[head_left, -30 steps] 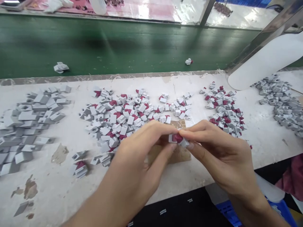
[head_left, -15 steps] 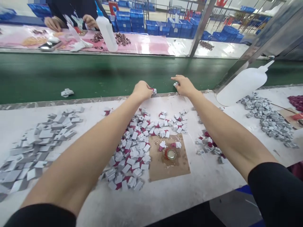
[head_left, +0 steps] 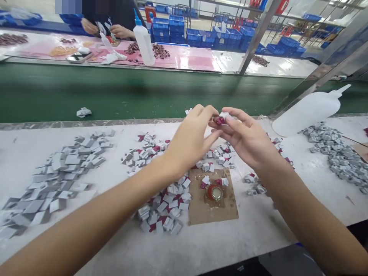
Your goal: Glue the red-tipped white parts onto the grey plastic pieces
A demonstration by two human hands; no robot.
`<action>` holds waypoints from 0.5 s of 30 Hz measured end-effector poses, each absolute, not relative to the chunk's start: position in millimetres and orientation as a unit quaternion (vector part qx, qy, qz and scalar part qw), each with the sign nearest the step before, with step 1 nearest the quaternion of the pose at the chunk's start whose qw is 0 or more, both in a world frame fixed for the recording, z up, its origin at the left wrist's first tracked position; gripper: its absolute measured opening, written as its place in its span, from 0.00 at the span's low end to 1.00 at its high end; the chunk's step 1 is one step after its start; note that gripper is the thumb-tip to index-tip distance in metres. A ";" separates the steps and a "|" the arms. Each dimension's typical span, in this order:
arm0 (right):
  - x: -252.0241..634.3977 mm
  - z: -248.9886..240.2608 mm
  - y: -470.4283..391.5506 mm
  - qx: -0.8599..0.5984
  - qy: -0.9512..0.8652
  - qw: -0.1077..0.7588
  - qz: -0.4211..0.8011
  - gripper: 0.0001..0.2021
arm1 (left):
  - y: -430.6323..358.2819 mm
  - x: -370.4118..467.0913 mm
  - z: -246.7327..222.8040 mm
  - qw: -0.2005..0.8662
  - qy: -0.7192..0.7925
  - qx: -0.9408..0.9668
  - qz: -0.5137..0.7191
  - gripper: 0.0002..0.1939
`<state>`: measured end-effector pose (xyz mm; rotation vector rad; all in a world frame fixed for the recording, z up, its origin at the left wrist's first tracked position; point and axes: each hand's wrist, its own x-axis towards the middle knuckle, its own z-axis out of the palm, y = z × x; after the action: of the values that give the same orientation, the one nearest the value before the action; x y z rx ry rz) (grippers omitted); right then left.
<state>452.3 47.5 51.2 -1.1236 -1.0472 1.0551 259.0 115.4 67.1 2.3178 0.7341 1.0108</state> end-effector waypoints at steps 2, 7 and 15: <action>437.8 52.6 28.3 -0.472 -0.432 0.618 0.457 0.17 | 99.5 256.0 65.1 0.231 0.266 0.858 0.375 0.06; 421.6 54.7 -16.7 -0.524 -0.499 0.586 0.364 0.11 | 53.5 232.1 63.9 0.181 0.280 0.896 0.293 0.08; 422.5 49.4 -95.7 -0.499 -0.680 0.445 0.301 0.10 | -41.6 177.7 60.6 0.368 0.276 0.857 0.230 0.13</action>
<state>422.5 -95.7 49.4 -1.2370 -1.6856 0.7465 177.7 -41.6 60.6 2.2017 0.7098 0.5902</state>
